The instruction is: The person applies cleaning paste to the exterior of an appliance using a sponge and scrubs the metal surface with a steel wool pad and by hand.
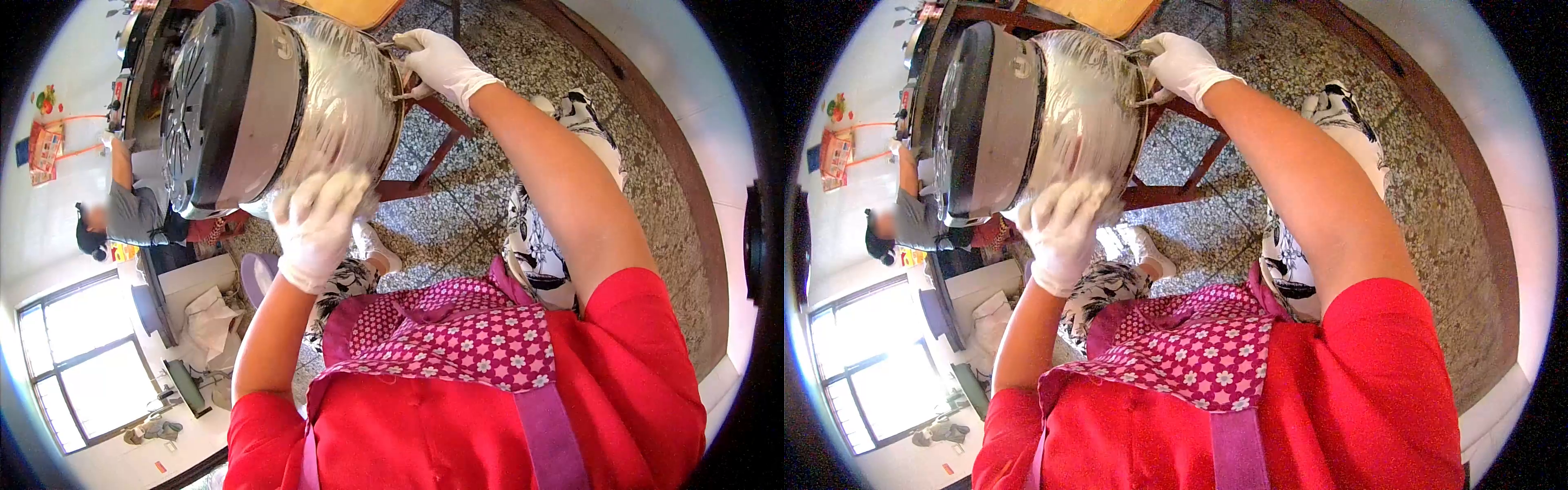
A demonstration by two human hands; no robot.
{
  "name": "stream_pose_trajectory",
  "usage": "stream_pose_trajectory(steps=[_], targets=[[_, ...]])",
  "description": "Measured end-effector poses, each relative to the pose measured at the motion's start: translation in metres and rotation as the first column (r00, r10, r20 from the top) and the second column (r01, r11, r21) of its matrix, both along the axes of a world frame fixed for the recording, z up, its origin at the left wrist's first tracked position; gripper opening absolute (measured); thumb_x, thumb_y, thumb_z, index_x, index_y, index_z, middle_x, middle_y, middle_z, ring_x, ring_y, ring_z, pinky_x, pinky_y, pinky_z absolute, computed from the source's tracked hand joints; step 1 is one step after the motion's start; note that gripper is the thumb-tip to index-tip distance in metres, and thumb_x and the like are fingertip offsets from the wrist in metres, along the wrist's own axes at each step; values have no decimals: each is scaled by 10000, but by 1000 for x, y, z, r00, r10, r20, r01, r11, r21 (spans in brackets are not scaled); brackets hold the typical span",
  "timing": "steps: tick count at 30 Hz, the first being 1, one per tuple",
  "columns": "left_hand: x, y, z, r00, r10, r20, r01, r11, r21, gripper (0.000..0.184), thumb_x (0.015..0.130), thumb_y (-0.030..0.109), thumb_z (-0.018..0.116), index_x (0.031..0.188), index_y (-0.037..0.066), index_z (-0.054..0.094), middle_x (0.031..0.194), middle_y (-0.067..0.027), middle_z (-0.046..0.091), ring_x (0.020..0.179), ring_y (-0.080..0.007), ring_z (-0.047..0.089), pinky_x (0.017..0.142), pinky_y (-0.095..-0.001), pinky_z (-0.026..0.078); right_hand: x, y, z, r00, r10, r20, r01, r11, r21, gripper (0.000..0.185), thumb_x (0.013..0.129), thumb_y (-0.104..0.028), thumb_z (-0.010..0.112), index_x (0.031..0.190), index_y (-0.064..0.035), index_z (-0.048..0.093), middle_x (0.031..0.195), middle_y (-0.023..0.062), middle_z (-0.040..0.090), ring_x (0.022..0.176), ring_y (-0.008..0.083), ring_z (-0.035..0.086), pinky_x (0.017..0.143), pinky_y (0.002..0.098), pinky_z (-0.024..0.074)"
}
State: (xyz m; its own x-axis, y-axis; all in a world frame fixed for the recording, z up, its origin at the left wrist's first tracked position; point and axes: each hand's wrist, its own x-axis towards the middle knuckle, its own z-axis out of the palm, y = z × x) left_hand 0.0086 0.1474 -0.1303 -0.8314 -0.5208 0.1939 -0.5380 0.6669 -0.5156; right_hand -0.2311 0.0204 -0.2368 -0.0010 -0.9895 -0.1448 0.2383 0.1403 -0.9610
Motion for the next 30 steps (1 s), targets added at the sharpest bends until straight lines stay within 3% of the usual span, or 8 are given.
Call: stream_pose_trajectory(steps=[5,7,10,19,22,24,26,30], targets=[[-74,-43,4,999,45,-16,-45,999,30,328,757,164,671,1072,253,694,1072,107,631,1093,-143,525,947,-374,321,-1,0,0,999,14,34,-14,1000,-24,554,855,7,496,1407,5,444,1373,98,552,804,134,670,579,264,584],[-57,-35,6,1000,12,10,-12,1000,7,318,761,171,666,1067,255,694,1077,114,627,1102,-140,519,949,-376,321,-3,1,5,997,37,65,-35,999,-35,542,848,62,467,1388,29,447,1475,135,451,1159,260,602,708,354,640],[1,-13,4,997,-76,26,77,997,-10,300,767,201,658,1058,268,695,1088,128,617,1124,-129,501,953,-377,318,-3,5,9,997,42,57,-43,999,0,546,864,8,515,1406,7,444,1424,129,515,794,136,672,570,253,578],[-67,-24,-1,995,26,92,-31,998,58,310,791,170,612,1089,216,685,1100,107,618,1125,-126,507,959,-384,328,0,2,3,999,-15,-51,13,999,-41,551,858,21,458,1408,14,438,1457,95,494,851,166,687,597,264,586],[-93,-41,0,921,159,356,-202,976,87,325,802,161,593,1115,192,678,1117,87,618,1136,-140,512,965,-395,340,-1,5,9,997,15,73,-15,1000,-9,546,833,73,467,1377,32,473,1445,132,490,1203,260,580,771,350,630],[-77,-38,-1,957,50,286,-87,989,119,338,806,159,584,1129,193,677,1119,73,619,1148,-151,508,980,-406,345,-1,5,10,998,41,57,-42,999,15,543,839,69,462,1381,38,466,1466,131,468,1197,257,585,763,353,631],[-52,-18,1,957,39,286,-75,991,115,358,796,155,589,1141,199,673,1141,85,616,1169,-140,496,1015,-403,327,0,2,5,999,23,37,-22,1000,-17,575,836,10,511,1406,19,441,1437,113,512,761,155,680,570,266,576],[18,17,-7,961,50,271,-67,996,55,389,772,174,619,1153,239,667,1205,141,599,1211,-96,457,1073,-391,248,4,-5,-11,1000,-6,11,6,999,-37,573,833,15,503,1403,21,444,1433,113,516,744,157,679,580,265,578]])
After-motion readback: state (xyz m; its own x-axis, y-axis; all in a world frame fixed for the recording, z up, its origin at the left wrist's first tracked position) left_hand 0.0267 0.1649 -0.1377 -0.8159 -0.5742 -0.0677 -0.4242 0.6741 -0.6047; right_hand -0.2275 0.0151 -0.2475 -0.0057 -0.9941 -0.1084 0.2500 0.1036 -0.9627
